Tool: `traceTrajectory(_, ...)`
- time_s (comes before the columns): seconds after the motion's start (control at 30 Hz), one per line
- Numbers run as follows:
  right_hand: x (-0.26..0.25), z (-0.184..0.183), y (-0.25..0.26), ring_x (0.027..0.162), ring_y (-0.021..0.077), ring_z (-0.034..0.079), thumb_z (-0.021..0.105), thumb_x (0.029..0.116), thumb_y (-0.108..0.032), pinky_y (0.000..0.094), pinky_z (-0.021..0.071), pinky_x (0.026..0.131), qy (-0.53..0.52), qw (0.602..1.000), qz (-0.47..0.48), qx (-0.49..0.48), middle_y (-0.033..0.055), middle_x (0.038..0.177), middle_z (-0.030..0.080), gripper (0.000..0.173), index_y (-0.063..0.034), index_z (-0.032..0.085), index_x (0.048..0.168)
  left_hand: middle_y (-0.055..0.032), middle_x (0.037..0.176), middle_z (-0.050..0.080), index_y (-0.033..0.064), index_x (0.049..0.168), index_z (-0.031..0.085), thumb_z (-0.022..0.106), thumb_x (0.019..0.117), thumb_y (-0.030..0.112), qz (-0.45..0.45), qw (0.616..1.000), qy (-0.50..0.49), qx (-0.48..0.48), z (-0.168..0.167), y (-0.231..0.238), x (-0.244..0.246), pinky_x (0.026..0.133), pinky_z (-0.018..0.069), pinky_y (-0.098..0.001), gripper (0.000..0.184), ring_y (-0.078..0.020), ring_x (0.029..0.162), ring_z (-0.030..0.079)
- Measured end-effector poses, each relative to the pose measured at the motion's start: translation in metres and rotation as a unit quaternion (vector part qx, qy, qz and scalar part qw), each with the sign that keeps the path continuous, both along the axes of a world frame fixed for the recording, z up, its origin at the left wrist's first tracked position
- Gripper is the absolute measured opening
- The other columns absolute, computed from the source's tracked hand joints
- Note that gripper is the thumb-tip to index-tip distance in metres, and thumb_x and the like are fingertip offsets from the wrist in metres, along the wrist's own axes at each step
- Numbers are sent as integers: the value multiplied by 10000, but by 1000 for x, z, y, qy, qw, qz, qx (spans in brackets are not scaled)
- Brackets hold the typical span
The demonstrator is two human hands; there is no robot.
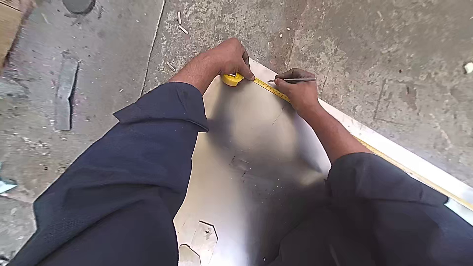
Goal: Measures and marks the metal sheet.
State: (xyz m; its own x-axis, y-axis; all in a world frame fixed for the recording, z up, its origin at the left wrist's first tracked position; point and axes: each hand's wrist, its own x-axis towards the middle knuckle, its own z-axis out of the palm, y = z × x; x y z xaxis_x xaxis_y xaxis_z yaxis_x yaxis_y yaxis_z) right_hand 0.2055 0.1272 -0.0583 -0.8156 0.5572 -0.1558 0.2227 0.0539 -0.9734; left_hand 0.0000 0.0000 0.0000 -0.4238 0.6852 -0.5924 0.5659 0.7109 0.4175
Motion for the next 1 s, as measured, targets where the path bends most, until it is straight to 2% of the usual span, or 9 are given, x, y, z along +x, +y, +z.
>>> traceTrajectory(0.43,-3,0,5,674,29,664,816,852,-98,236,561,658,-26,999,34,-1,-9,784,744,69,-83,773,903,-100,793,694,66,842,732,852,852,355,-1,1000,0,1,-2,-1,0,750,531,-500,313,-223,754,656)
traceTrajectory(0.57,-10,6,5,654,25,633,798,842,-136,266,532,646,-52,994,68,63,-35,757,715,52,-117,751,856,-97,790,703,70,842,740,846,859,350,-6,1000,-1,5,-2,-1,-1,750,538,-494,300,-217,746,664)
traceTrajectory(0.63,-17,15,12,686,71,641,778,837,-178,317,530,652,-88,979,90,160,-21,773,703,61,-135,736,848,-95,783,700,73,837,742,847,856,350,-11,1000,1,10,-3,-2,-1,747,535,-499,297,-220,747,662)
traceTrajectory(0.7,-15,37,34,914,275,698,711,872,-200,523,553,788,-185,931,95,299,112,953,715,157,-79,714,971,-98,781,701,69,833,741,850,855,340,-3,1000,-5,11,-3,-1,-1,747,536,-499,293,-222,744,664)
traceTrajectory(0.73,-8,43,51,1004,330,693,688,884,-196,587,542,858,-217,923,65,311,152,1035,713,211,-50,707,1035,-95,785,710,69,839,744,853,853,337,3,1000,-7,9,-2,-2,-1,753,551,-495,291,-218,741,676)
traceTrajectory(0.8,22,51,87,863,228,713,697,870,-210,486,572,797,-168,948,-55,265,94,940,735,214,-53,714,1015,-99,796,719,64,849,750,853,855,336,5,1000,-8,6,0,0,-2,765,556,-496,291,-221,746,684)
traceTrajectory(0.87,74,66,105,702,93,701,726,898,-212,333,623,694,-78,976,-60,194,-4,824,713,159,-73,668,947,-113,803,705,52,854,738,852,855,336,5,1000,-10,8,-4,-2,2,770,540,-516,307,-239,760,669)
traceTrajectory(0.93,138,74,103,701,68,681,721,923,-210,306,607,701,-77,985,-26,154,-9,821,694,176,-50,661,962,-124,800,706,43,856,738,855,853,327,3,1000,-6,14,-3,-1,0,766,541,-527,308,-250,755,670)
traceTrajectory(1.0,202,63,94,703,74,709,734,918,-140,278,632,700,-99,991,-64,68,-15,822,720,120,-64,656,967,-137,817,711,34,870,739,858,849,322,4,1000,-2,9,-1,-1,1,777,543,-537,312,-262,766,675)
